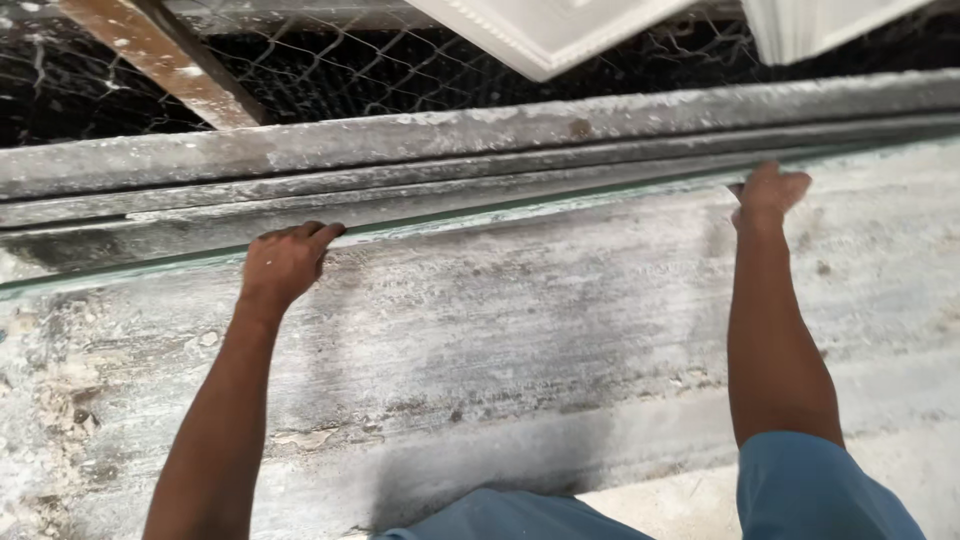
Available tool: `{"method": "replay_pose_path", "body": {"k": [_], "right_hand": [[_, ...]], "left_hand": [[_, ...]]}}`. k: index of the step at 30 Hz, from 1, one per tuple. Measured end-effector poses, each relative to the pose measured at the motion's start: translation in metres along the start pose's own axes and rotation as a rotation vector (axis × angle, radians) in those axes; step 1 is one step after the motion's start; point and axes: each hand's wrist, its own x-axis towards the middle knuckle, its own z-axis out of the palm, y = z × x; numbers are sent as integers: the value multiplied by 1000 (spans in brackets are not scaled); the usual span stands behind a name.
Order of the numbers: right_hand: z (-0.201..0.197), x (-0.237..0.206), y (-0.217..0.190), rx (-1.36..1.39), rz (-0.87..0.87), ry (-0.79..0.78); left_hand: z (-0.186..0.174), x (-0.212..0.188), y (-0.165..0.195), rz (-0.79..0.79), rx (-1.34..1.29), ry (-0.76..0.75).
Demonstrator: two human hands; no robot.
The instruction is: The person wipes a dusty worktable with an orange sponge, positions long green mold strips on the table, brushes dust off the strips with a paintbrush, and runs a small handheld tool along the length of the strips. The clip ends mid-task.
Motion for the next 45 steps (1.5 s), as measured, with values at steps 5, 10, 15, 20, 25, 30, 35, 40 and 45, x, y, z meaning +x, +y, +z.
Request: {"method": "replay_pose_path", "body": {"k": [5,10,15,20,25,30,35,40,45], "right_hand": [[18,3,8,-62,38,8],[12,7,24,-132,44,34],[5,-6,39,-61,85,32],[24,-13,52,16,73,-12],[36,-12,49,-41,163,-49],[45,-29,30,54,271,-119],[66,-115,50,91,210,-450],[90,-281,113,533,-150,-628],[101,-431,120,245,66,-850]], "left_hand": [[15,13,-9,-13,-3,37],[32,5,-14,-35,-20,-1],[39,-1,-19,-53,33,64],[37,8,-17,-55,37,77],[32,21,-13,-95,55,87],[32,18,-10,-189,-77,310],[40,-2,2,-284,63,379],[48,-6,7,-426,48,342],[42,-43,42,-421,-195,426]]}}
